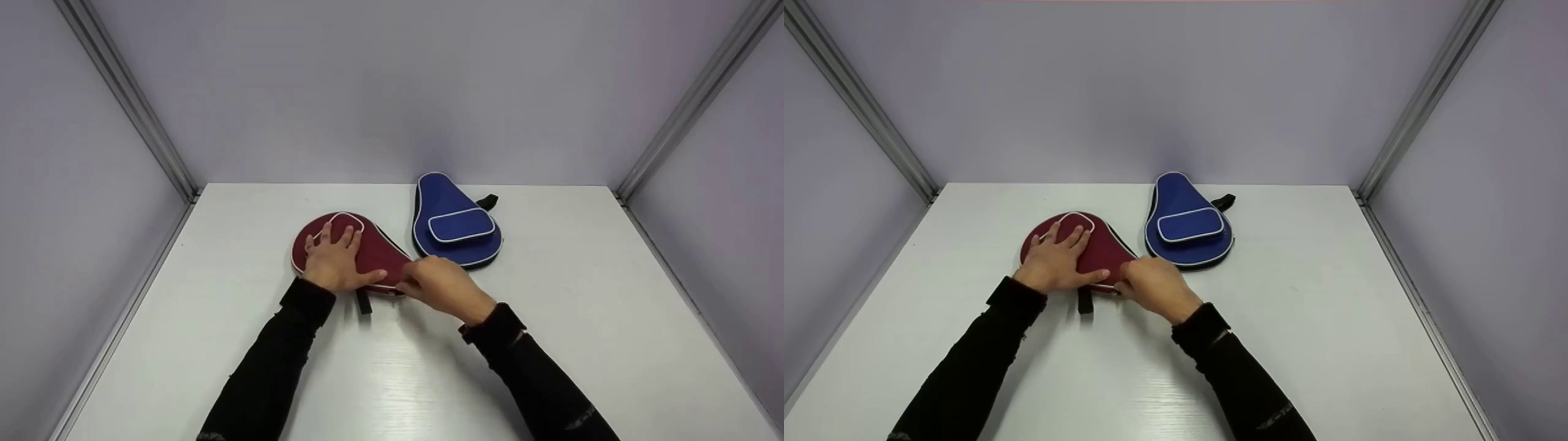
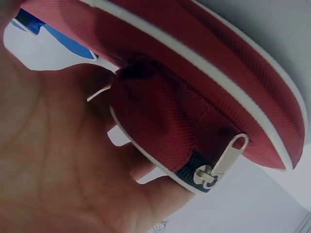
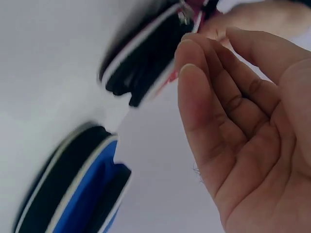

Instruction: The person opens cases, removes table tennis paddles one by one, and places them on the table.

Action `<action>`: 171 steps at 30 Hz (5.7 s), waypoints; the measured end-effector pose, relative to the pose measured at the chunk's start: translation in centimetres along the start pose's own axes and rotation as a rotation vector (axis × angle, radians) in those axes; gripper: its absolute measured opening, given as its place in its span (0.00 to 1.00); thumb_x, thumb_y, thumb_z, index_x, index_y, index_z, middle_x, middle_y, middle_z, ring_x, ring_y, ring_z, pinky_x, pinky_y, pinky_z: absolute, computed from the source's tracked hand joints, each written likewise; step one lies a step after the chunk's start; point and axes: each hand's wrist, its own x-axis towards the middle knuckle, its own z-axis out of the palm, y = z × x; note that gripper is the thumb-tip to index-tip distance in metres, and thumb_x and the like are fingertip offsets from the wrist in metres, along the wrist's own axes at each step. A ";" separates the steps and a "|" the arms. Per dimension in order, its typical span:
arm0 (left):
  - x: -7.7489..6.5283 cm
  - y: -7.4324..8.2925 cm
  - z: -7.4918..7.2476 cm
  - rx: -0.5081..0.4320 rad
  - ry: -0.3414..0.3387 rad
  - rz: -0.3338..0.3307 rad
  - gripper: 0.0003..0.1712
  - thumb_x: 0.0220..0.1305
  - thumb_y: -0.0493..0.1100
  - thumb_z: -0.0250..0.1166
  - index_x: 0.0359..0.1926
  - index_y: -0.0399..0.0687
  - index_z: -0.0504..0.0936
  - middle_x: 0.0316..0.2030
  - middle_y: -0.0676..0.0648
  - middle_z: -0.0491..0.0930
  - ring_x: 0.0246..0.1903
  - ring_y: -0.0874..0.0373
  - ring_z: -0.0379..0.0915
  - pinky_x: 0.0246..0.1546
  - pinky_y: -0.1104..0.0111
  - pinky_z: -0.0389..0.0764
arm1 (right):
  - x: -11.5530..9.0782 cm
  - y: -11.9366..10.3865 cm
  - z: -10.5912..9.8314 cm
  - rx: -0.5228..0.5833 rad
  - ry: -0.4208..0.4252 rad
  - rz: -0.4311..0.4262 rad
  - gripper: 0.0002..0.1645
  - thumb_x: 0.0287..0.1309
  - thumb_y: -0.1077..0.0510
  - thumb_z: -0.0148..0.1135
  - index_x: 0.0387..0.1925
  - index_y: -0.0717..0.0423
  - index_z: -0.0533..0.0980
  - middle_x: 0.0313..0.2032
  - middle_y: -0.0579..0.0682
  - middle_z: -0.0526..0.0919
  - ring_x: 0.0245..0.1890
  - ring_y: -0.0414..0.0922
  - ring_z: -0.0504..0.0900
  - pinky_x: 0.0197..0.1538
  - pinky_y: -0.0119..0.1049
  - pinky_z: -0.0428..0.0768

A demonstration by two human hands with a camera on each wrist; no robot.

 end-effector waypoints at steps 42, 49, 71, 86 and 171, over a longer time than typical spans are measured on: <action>-2.3 -0.2 -0.1 -0.080 -0.019 0.595 0.63 0.63 0.77 0.82 0.92 0.65 0.70 0.94 0.58 0.63 0.98 0.45 0.44 0.98 0.35 0.47 | 0.2 5.6 0.5 0.148 0.067 0.158 0.08 0.80 0.66 0.68 0.51 0.65 0.90 0.43 0.57 0.96 0.43 0.51 0.93 0.53 0.55 0.93; -2.0 0.1 0.3 -0.065 0.001 0.615 0.64 0.61 0.79 0.83 0.92 0.67 0.70 0.93 0.59 0.64 0.98 0.47 0.45 0.97 0.36 0.50 | 0.0 6.3 0.9 0.265 0.050 0.212 0.14 0.83 0.63 0.67 0.58 0.68 0.90 0.48 0.60 0.97 0.46 0.52 0.94 0.56 0.55 0.93; -5.3 4.1 -1.9 0.158 0.161 0.748 0.67 0.51 0.60 0.93 0.91 0.63 0.72 0.94 0.50 0.64 0.96 0.49 0.55 0.97 0.42 0.58 | 0.0 6.3 -1.4 0.982 0.175 0.371 0.29 0.95 0.56 0.50 0.75 0.77 0.79 0.66 0.74 0.89 0.56 0.43 0.95 0.65 0.42 0.96; -6.2 5.0 -2.1 0.320 0.317 0.798 0.50 0.46 0.64 0.91 0.72 0.63 0.88 0.84 0.56 0.80 0.93 0.51 0.63 0.93 0.44 0.67 | -0.1 5.8 -2.1 0.961 0.121 0.302 0.31 0.96 0.52 0.51 0.77 0.75 0.78 0.69 0.75 0.88 0.70 0.64 0.91 0.70 0.47 0.94; -9.5 -5.8 -8.2 -0.143 0.333 0.253 0.22 0.87 0.60 0.67 0.57 0.47 0.89 0.79 0.42 0.83 0.93 0.41 0.62 0.92 0.35 0.64 | -1.7 2.9 0.8 -0.074 -0.187 -0.085 0.07 0.66 0.59 0.87 0.43 0.52 0.94 0.51 0.48 0.96 0.51 0.48 0.95 0.55 0.47 0.95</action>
